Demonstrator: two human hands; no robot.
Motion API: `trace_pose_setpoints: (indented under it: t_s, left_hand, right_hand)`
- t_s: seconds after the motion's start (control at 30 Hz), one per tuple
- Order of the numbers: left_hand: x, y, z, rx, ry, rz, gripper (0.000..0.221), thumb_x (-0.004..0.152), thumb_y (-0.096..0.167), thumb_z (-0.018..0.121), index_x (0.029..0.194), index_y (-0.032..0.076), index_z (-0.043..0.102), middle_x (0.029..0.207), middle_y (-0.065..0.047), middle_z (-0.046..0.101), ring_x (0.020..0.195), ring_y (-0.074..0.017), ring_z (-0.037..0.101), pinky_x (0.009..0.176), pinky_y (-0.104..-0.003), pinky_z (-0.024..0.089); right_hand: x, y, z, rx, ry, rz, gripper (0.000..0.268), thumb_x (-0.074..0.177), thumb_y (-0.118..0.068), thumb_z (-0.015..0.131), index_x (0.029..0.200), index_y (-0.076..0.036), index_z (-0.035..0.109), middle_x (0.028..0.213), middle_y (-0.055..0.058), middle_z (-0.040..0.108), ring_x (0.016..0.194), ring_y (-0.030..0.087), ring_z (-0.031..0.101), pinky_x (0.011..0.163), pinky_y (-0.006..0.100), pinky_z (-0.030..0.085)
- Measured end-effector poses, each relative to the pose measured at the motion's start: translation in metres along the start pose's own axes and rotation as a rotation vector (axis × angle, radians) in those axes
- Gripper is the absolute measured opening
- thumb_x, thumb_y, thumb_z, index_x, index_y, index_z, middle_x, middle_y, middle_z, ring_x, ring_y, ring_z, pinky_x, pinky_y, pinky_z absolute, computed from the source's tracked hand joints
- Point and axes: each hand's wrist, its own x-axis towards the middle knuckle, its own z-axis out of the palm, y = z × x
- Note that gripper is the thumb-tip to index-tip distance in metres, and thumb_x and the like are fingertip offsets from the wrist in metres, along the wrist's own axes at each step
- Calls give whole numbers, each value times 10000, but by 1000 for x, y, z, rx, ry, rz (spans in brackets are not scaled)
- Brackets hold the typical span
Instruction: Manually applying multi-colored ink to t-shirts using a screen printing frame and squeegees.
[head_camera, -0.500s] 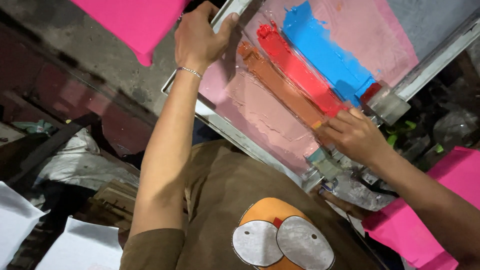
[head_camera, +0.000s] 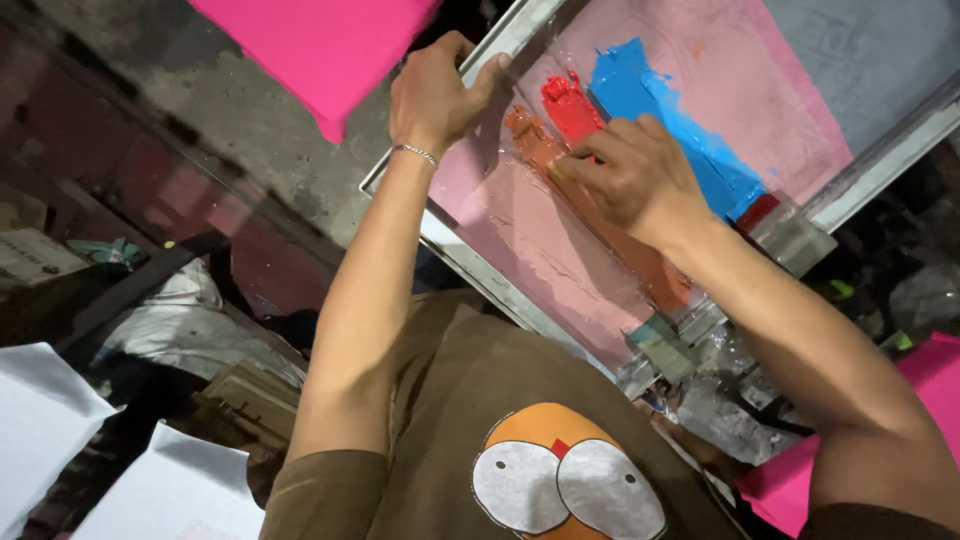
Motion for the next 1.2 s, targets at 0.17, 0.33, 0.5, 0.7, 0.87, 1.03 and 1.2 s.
trace_pose_setpoints:
  t_s: [0.17, 0.33, 0.5, 0.7, 0.87, 1.03, 1.2]
  left_hand:
    - [1, -3, 2, -21, 13, 3, 631, 876, 756, 493, 963, 151, 651, 720, -10, 660, 712, -291, 661, 624, -491, 470]
    - [1, 2, -2, -8, -16, -1, 472, 914, 628, 616, 983, 164, 664, 703, -37, 667, 664, -297, 662, 594, -496, 472]
    - [-1, 1, -1, -16, 11, 24, 497, 904, 678, 568, 891, 183, 619, 709, 1, 638, 660, -274, 622, 584, -470, 444]
    - [-1, 2, -2, -10, -8, 17, 486, 905, 673, 571, 870, 189, 600, 718, -21, 668, 698, -304, 656, 611, -486, 458]
    - [-1, 1, -2, -21, 0, 56, 502, 898, 694, 563, 911, 202, 661, 796, 2, 738, 758, -279, 698, 612, -477, 480]
    - [-1, 7, -6, 2, -16, 32, 458, 916, 633, 600, 913, 183, 685, 823, -19, 742, 797, -305, 694, 639, -474, 463]
    - [-4, 12, -9, -3, -35, 54, 392, 957, 524, 661, 1050, 150, 729, 939, -136, 755, 936, -382, 715, 786, -491, 522]
  right_hand:
    - [11, 9, 5, -101, -47, -118, 239, 936, 65, 790, 973, -169, 762, 809, -25, 647, 784, 205, 542, 695, 323, 370]
    - [-13, 4, -7, 40, -202, -123, 202, 923, 112, 675, 977, -82, 693, 781, -4, 555, 748, 221, 465, 711, 349, 358]
    - [-57, -6, -23, 14, -386, -27, 240, 834, 24, 760, 1023, -123, 735, 816, 6, 649, 758, 209, 540, 743, 357, 430]
    - [-116, -18, -44, -8, -401, 23, 39, 999, -221, 650, 1020, -188, 642, 814, -31, 566, 790, 245, 544, 713, 389, 386]
    - [-164, -29, -44, -65, -322, 127, 175, 977, -13, 664, 1086, -146, 698, 987, -5, 680, 879, 276, 617, 849, 403, 469]
    - [-172, -68, -64, 213, 23, 700, 147, 959, -46, 781, 1088, -116, 767, 1081, 73, 708, 979, 285, 670, 941, 438, 501]
    - [-203, -127, -49, 188, 235, 1357, 161, 934, -129, 816, 1093, -156, 815, 1029, 76, 720, 941, 283, 675, 879, 366, 515]
